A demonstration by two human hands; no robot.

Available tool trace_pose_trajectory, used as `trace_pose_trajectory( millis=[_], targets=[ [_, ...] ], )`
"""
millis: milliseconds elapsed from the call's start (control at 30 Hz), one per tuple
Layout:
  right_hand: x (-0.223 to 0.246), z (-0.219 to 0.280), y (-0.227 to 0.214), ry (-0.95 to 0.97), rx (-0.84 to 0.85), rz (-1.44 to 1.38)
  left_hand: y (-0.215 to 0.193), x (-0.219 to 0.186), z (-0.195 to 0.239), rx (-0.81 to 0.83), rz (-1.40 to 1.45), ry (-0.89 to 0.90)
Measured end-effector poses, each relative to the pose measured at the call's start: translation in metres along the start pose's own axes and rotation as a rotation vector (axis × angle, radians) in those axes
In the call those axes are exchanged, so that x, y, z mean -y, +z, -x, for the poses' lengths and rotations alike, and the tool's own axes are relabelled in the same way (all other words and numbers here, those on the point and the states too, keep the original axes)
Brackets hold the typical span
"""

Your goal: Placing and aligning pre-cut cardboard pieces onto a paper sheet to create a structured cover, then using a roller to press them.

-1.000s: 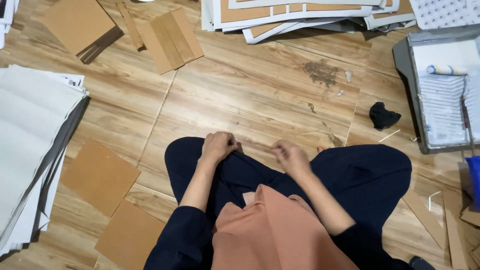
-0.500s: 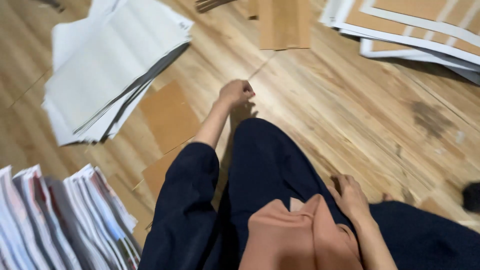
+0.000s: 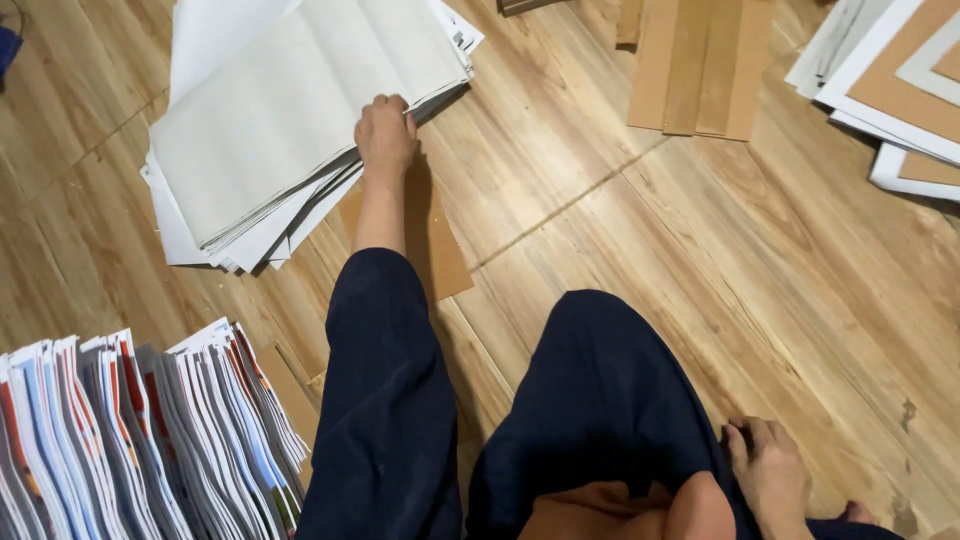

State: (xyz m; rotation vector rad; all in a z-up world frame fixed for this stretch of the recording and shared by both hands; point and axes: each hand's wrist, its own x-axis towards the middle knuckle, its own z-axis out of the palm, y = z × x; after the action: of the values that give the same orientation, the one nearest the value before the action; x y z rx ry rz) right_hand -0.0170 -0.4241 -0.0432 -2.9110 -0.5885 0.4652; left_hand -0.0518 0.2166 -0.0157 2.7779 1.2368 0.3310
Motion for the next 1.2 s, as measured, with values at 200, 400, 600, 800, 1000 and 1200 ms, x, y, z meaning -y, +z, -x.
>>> trace_pose_trajectory(
  millis=[200, 400, 600, 800, 1000, 1200],
  targets=[
    [-0.009, -0.011, 0.016, 0.14, 0.165, 0.053, 0.035, 0.018, -0.037, -0.159, -0.127, 0.091],
    [-0.002, -0.014, 0.017, 0.205, 0.137, 0.01, 0.048, 0.019, -0.052, -0.052, -0.227, 0.142],
    [0.007, -0.018, 0.015, 0.313, 0.164, 0.04, 0.073, 0.034, -0.06, -0.089, -0.335, 0.332],
    [0.008, -0.018, 0.013, 0.335, 0.167, -0.008, 0.073, 0.037, -0.072, 0.026, -0.227, 0.218],
    [0.006, -0.015, 0.012, 0.274, 0.105, -0.042, -0.023, 0.029, -0.077, -0.885, 0.28, 0.165],
    [0.004, -0.032, -0.012, 0.45, 0.132, -0.439, -0.149, -0.105, -0.024, -0.903, 0.4, 0.518]
  ],
)
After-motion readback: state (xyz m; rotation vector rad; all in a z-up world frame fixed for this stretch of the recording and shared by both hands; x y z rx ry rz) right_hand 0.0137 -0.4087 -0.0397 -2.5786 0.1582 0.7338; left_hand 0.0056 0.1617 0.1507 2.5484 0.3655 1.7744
